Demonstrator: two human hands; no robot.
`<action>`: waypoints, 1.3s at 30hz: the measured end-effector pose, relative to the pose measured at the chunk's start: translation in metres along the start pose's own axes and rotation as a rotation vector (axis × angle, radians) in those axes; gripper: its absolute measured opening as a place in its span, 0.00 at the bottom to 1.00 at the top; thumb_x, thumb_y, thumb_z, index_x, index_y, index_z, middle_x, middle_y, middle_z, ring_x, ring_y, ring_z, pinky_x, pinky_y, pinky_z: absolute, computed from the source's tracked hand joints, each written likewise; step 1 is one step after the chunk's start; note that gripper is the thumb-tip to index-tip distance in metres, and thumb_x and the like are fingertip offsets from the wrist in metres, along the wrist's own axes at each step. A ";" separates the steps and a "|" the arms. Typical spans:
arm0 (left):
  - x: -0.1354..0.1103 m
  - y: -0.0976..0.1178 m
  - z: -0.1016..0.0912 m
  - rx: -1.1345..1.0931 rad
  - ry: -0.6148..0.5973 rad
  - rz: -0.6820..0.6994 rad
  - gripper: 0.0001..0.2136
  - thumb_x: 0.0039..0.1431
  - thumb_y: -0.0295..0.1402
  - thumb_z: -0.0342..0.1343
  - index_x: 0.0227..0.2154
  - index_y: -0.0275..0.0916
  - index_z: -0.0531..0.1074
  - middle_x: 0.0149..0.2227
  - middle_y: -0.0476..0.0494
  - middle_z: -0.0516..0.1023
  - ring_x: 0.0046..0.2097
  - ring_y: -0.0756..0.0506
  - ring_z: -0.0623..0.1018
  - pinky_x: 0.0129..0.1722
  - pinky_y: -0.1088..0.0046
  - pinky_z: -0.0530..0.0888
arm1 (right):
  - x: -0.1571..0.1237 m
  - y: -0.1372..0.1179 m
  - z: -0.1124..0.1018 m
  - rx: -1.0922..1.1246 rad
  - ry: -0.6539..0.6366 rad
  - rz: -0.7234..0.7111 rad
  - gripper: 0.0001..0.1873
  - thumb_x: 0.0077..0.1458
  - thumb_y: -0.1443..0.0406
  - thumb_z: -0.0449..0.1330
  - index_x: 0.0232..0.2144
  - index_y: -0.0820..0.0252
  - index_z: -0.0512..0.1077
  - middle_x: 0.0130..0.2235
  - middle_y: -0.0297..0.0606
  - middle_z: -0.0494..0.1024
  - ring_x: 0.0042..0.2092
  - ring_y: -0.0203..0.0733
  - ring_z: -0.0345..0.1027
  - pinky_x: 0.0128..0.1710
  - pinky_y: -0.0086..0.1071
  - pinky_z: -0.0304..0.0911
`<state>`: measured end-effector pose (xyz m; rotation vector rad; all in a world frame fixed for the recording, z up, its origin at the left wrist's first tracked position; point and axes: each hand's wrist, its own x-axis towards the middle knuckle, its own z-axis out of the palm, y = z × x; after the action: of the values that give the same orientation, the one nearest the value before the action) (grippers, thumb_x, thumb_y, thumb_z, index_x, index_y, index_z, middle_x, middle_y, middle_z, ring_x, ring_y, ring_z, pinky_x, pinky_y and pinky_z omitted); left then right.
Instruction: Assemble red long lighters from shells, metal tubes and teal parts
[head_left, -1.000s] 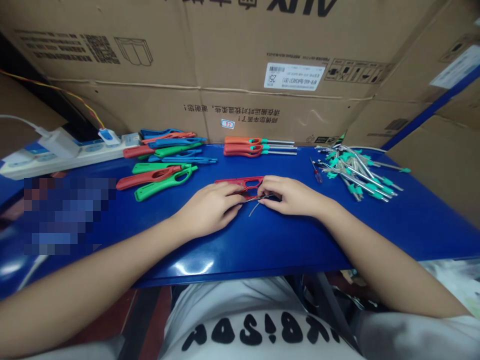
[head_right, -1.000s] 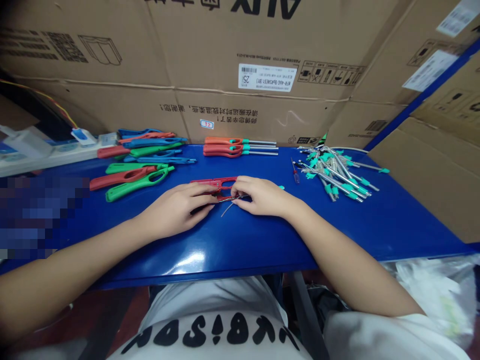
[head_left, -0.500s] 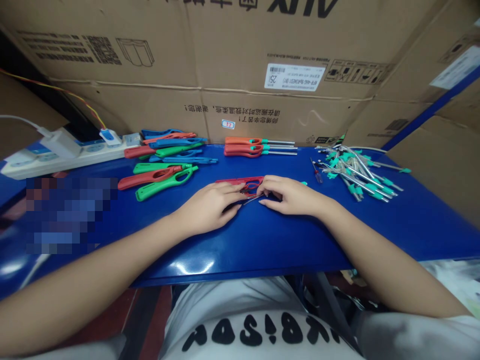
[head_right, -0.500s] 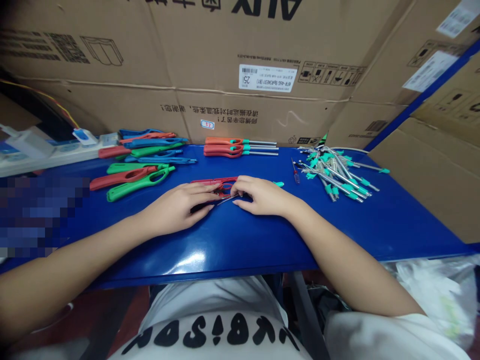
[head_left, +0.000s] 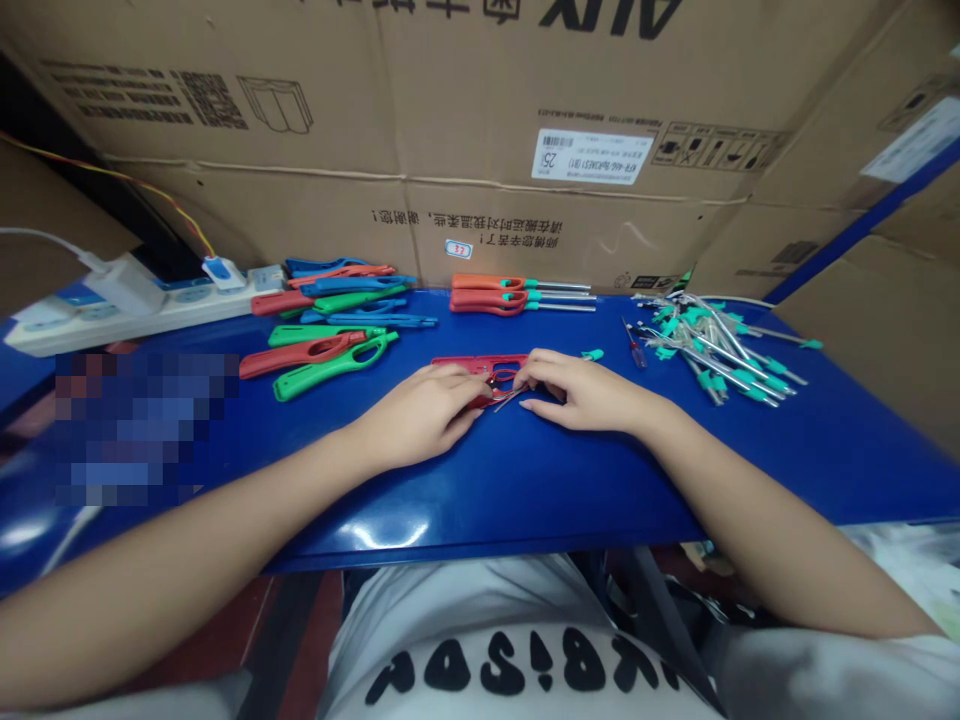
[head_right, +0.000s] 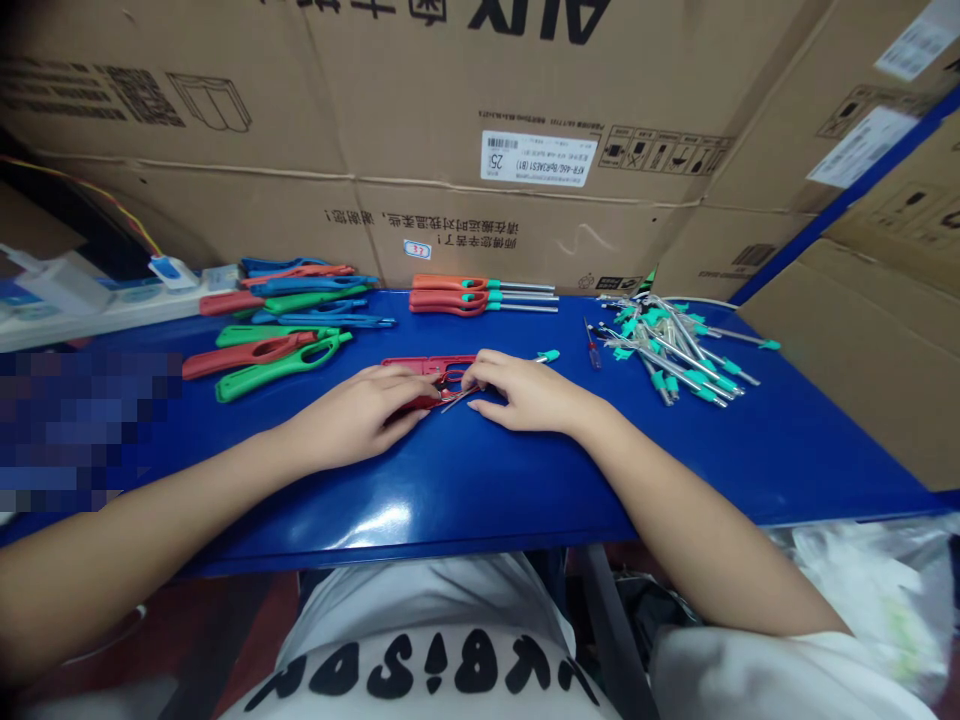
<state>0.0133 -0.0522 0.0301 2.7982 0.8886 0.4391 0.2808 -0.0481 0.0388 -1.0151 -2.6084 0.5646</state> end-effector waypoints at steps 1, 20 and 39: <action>0.000 0.000 0.000 0.014 -0.004 -0.005 0.13 0.68 0.31 0.51 0.53 0.40 0.72 0.54 0.37 0.78 0.57 0.38 0.76 0.57 0.56 0.71 | 0.000 0.000 -0.002 0.007 0.008 -0.004 0.11 0.63 0.63 0.58 0.47 0.57 0.73 0.47 0.41 0.72 0.36 0.37 0.65 0.37 0.31 0.62; -0.002 -0.008 0.002 -0.077 -0.023 0.077 0.13 0.72 0.32 0.47 0.55 0.43 0.70 0.52 0.41 0.78 0.52 0.43 0.78 0.53 0.66 0.75 | -0.068 0.067 -0.100 -0.341 0.256 1.183 0.07 0.55 0.62 0.61 0.32 0.60 0.75 0.35 0.47 0.79 0.38 0.47 0.72 0.36 0.36 0.61; -0.005 0.001 -0.007 -0.016 -0.065 0.029 0.10 0.70 0.30 0.47 0.50 0.43 0.69 0.45 0.43 0.81 0.46 0.42 0.81 0.44 0.68 0.75 | -0.058 0.068 -0.089 -0.425 0.099 1.276 0.09 0.45 0.68 0.66 0.33 0.55 0.79 0.40 0.46 0.81 0.43 0.54 0.76 0.39 0.41 0.68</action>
<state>0.0077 -0.0560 0.0358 2.7970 0.8288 0.3551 0.3970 -0.0200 0.0791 -2.7132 -1.7011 0.1382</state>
